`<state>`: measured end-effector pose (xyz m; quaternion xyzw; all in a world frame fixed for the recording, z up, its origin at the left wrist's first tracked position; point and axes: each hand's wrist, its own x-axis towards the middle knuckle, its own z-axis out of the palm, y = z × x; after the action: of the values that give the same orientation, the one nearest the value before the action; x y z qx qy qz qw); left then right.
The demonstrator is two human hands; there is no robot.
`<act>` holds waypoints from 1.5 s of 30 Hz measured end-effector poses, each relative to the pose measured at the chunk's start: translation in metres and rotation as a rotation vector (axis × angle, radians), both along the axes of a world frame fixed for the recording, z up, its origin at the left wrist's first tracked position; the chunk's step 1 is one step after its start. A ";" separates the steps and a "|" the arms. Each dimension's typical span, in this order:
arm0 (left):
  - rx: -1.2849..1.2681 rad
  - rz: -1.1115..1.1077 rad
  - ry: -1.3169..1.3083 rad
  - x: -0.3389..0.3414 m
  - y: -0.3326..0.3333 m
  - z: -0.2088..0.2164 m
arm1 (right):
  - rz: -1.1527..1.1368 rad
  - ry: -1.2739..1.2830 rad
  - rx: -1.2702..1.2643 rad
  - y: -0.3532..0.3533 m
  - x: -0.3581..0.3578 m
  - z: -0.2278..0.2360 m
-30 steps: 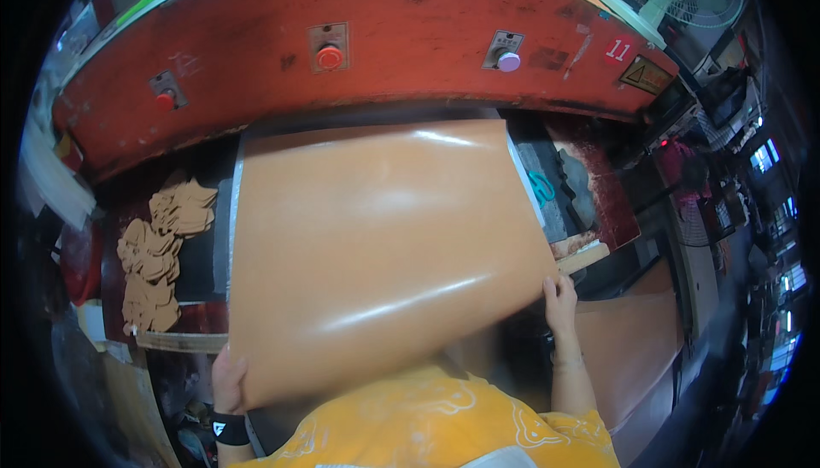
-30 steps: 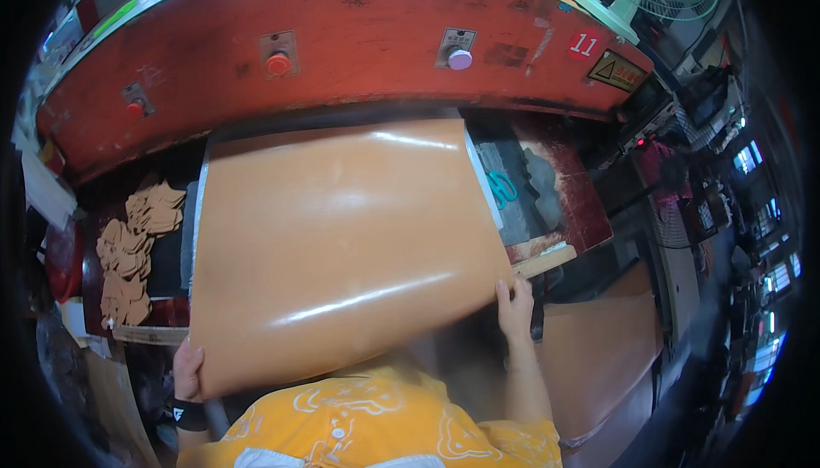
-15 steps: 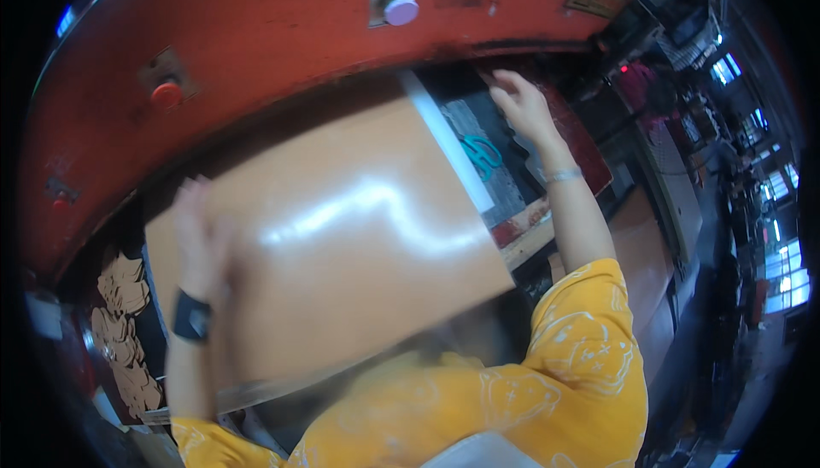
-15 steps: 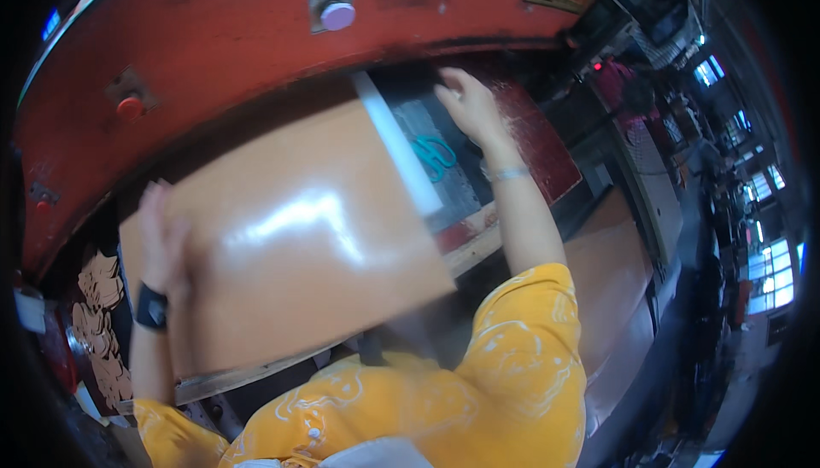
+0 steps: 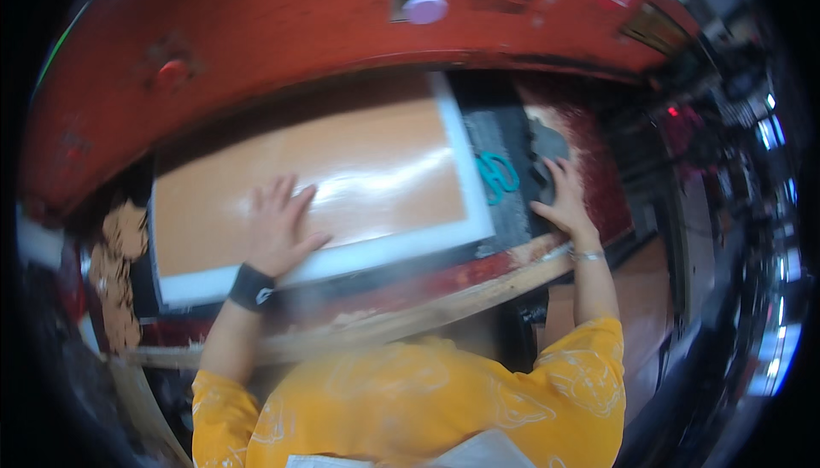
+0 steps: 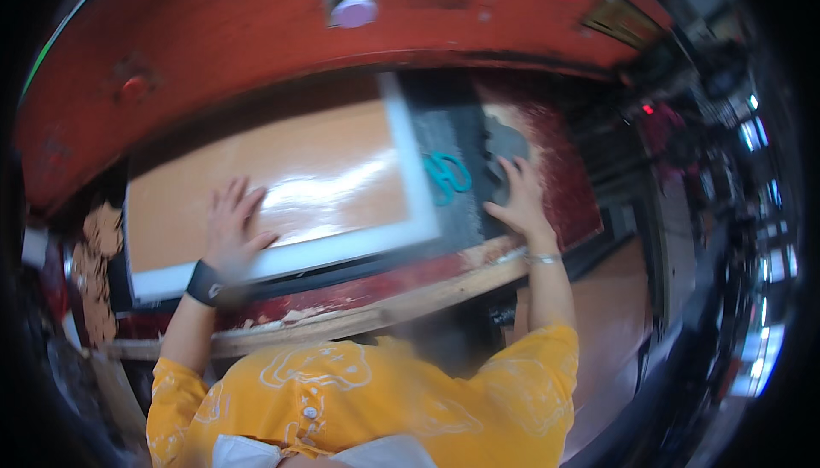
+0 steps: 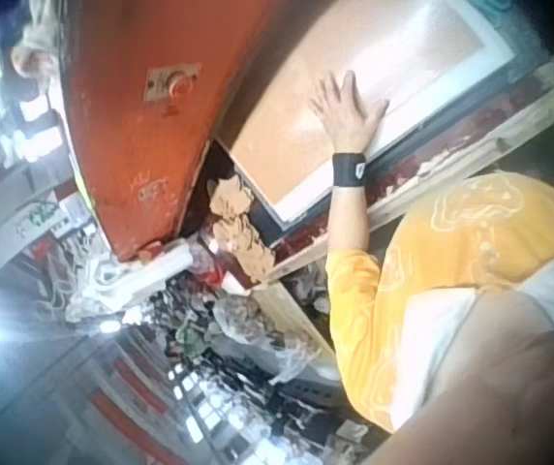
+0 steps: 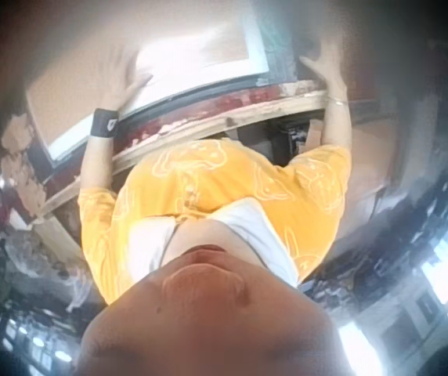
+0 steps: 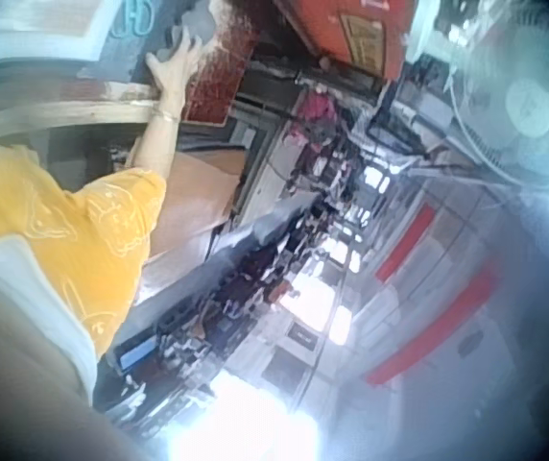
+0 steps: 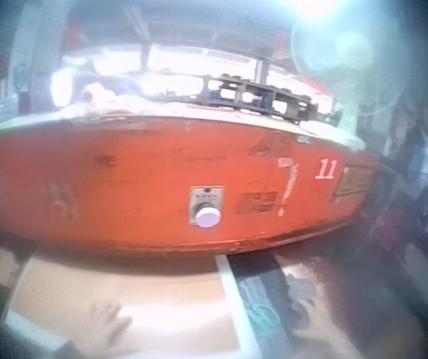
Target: The person operates a hydraulic die-cutting press to cut multiple cardboard shapes. They place a sheet of cardboard under the press, activate the machine, then remove and separate the cut pieces from the surrounding material. The process is repeated several times, with the person stacking the finished shapes on the side.
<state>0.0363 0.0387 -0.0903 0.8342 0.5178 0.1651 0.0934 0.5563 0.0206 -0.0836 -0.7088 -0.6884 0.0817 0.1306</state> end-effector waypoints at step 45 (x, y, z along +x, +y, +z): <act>0.109 0.180 -0.606 -0.250 -0.099 -0.012 | 0.315 0.052 0.227 -0.008 -0.633 0.026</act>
<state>-0.2135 -0.0598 -0.1019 0.7017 0.5287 0.4411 0.1833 -0.0772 0.0121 -0.0579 -0.5708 -0.7918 0.0411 0.2132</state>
